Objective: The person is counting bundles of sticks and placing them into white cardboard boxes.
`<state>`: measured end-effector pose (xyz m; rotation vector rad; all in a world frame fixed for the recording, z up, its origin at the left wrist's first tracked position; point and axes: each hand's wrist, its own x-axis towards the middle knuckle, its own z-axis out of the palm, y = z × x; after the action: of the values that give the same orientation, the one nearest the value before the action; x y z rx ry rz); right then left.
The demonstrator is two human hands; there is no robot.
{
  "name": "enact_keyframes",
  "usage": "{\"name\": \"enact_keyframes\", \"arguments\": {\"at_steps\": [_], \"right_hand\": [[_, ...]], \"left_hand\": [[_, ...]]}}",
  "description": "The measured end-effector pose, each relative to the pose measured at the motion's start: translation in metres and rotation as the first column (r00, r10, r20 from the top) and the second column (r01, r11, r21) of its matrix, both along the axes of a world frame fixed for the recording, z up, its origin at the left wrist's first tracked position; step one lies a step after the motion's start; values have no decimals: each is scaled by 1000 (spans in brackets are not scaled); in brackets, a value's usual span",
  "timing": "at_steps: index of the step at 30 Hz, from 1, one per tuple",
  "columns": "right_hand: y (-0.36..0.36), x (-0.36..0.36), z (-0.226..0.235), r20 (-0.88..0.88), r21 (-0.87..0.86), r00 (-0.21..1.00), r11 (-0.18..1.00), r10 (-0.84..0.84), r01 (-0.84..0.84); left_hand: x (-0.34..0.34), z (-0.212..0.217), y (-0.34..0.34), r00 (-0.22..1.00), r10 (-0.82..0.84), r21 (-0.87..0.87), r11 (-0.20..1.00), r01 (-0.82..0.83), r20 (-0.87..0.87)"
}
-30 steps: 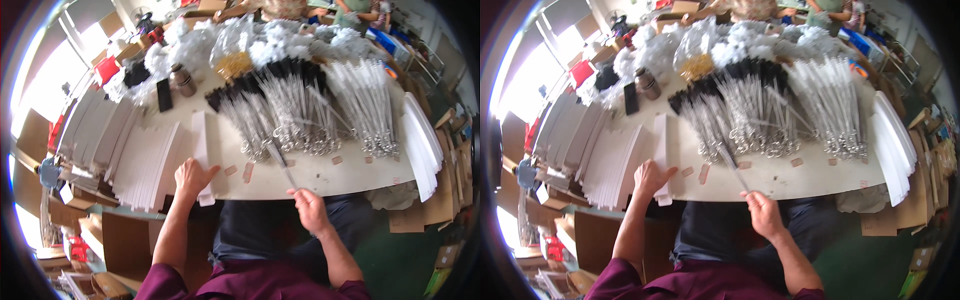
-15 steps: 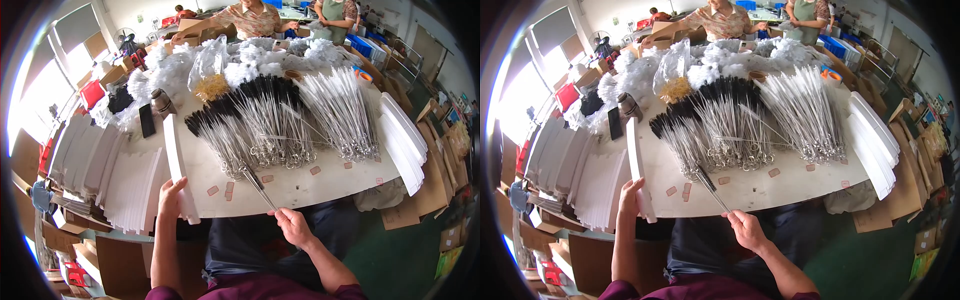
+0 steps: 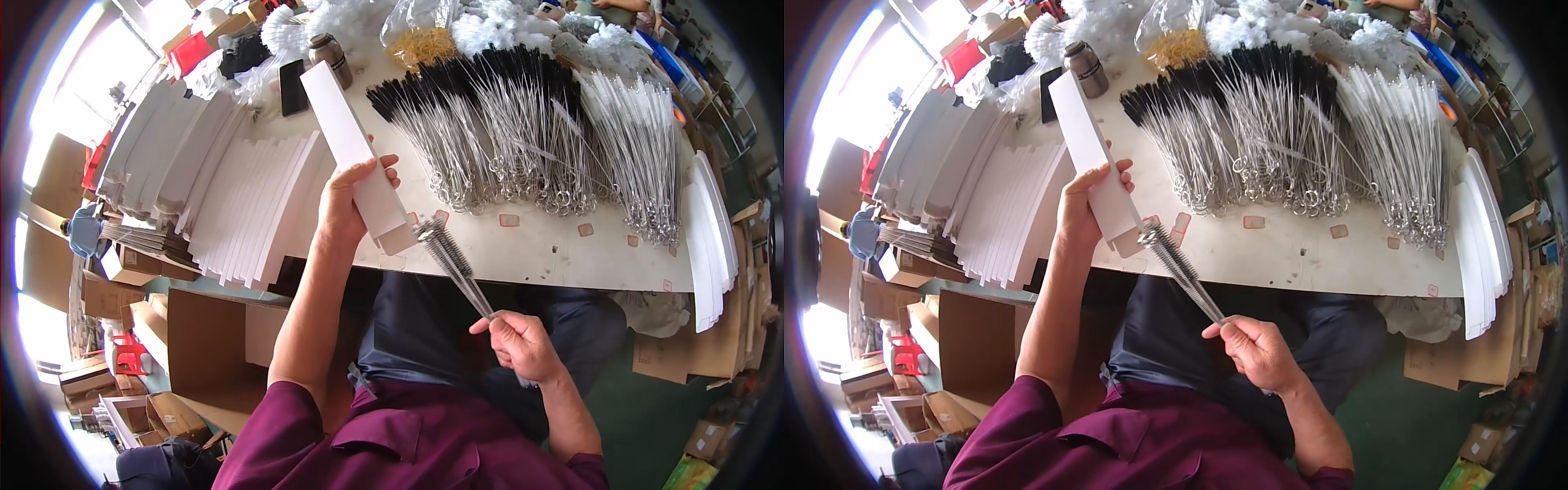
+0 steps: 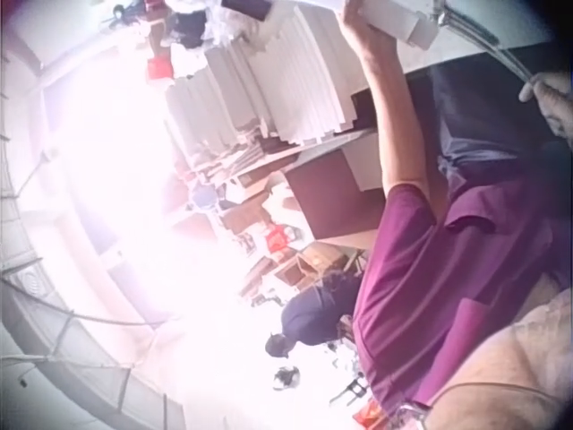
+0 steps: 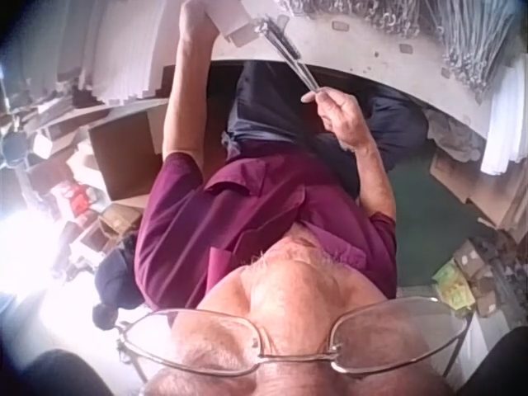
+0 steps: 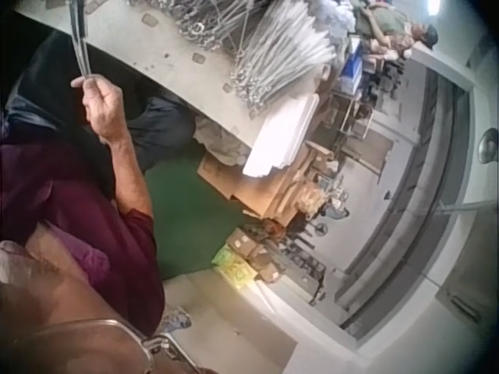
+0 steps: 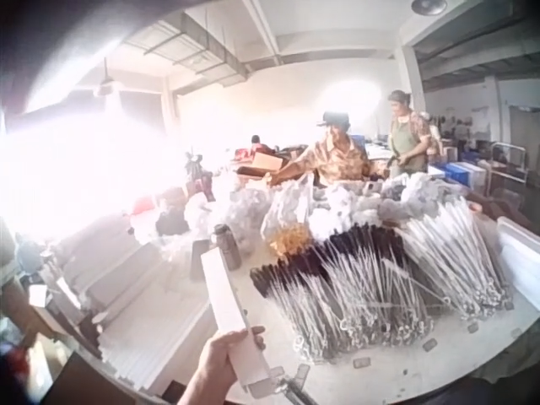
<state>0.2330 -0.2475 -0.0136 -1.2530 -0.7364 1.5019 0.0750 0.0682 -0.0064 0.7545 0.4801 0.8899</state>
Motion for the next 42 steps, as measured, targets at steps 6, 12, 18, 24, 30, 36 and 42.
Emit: {"name": "enact_keyframes", "arguments": {"at_steps": [6, 12, 18, 24, 30, 36, 42], "right_hand": [[9, -9, -6, -10, -103, 995, 990, 95, -96], [11, 1, -8, -171, -189, 978, 970, 122, -154], [17, 9, -14, -260, -242, 959, 955, 109, -174], [22, 15, -13, -268, -280, 953, 934, 144, -220], [25, 15, -14, -225, -283, 964, 938, 141, -203], [24, 17, -10, -185, -260, 971, 945, 153, -199], [5, 27, -11, -178, -146, 968, 968, 175, -202]], "left_hand": [[5, 12, -17, 999, 51, -77, 996, -50, 14], [-1, 16, -18, 995, 97, -136, 986, -95, 8], [-1, 13, -23, 996, 73, -163, 985, -63, 56], [3, 6, -37, 998, 40, -205, 978, -47, -40], [7, 3, -44, 995, 55, -256, 964, -75, -84], [4, -7, -33, 989, 91, -204, 972, -114, -119], [-19, -11, -20, 965, 143, -34, 987, -155, -220]]}}
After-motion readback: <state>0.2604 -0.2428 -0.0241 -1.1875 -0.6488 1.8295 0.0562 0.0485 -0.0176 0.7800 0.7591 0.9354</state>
